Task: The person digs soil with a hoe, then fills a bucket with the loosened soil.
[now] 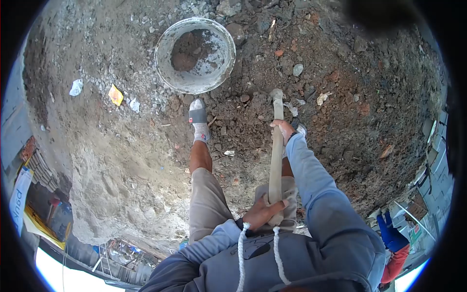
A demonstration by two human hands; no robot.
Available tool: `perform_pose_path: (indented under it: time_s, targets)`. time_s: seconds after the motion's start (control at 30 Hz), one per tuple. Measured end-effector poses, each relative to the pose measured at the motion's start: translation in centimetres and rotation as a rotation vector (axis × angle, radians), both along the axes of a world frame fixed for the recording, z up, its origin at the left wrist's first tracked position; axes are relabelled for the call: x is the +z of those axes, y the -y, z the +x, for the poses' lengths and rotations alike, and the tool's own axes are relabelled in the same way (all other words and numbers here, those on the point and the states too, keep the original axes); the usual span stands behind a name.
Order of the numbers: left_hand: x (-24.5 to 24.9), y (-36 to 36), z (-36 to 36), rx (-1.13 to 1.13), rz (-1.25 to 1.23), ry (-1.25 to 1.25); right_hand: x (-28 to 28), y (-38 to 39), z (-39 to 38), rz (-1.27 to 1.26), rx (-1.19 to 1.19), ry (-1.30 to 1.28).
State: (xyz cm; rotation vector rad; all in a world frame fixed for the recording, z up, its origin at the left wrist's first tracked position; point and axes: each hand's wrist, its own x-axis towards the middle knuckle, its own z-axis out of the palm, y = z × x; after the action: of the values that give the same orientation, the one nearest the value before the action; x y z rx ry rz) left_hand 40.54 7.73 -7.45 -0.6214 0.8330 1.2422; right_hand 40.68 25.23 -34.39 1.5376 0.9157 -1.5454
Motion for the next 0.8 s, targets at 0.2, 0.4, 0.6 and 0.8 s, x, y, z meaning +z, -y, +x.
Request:
perform_pose_path:
  time_s: [0.2,0.4,0.6,0.8]
  targets:
    - [4.1,5.9,-5.1,-0.111,0.054,-0.234,10.0,-0.6,-4.3,0.194,-0.385,-0.117]
    - [5.2,21.0,-8.2,-0.798,-0.090,-0.510,21.2,10.2,-9.5,0.366,-0.589,-0.454]
    - [-2.8,31.0,-8.0,-0.929,-0.966,-0.843,19.4,20.4,-13.2,0.000,-0.277,-0.581]
    - [-8.6,21.4,-9.0,-0.585,-0.651,-1.041,19.7,10.4,-15.7,0.166,-0.311,-0.783]
